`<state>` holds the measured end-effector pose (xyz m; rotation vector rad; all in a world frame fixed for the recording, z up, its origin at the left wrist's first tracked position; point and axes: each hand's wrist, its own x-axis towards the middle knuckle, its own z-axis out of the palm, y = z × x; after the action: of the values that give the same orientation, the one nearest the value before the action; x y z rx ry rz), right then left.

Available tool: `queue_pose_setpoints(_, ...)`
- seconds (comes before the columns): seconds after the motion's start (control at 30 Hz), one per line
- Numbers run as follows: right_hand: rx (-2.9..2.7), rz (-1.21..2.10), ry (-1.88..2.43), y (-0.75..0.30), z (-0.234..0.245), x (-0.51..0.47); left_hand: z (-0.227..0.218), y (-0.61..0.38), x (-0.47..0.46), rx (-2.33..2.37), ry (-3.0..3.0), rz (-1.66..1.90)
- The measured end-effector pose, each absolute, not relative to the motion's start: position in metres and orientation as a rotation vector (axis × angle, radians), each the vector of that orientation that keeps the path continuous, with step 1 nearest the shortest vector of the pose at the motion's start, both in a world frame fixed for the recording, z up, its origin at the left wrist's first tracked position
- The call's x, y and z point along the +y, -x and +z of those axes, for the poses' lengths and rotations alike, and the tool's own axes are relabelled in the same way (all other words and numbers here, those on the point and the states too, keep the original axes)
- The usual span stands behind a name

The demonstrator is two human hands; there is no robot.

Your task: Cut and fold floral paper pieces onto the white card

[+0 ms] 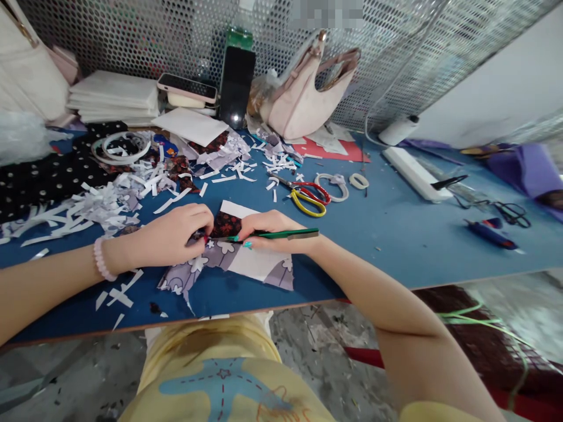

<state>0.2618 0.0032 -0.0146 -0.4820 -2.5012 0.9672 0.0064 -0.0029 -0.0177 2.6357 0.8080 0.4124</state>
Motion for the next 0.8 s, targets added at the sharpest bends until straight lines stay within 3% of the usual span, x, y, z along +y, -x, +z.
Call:
queue_pose_setpoints(0.43,-2.625,0.980,0.518,-0.261,0.013,-0.002,-0.021,-0.009,-0.002,0.765,-2.860,0.376)
queue_pose_setpoints(0.6,-2.623,0.914,0.515,-0.265,0.012,-0.003,-0.022,-0.011,-0.004,0.865,-2.848,0.382)
queue_pose_setpoints(0.8,-2.391,1.060,0.582,-0.265,0.002,-0.002,-0.022,-0.012,-0.004,0.971,-2.755,0.361)
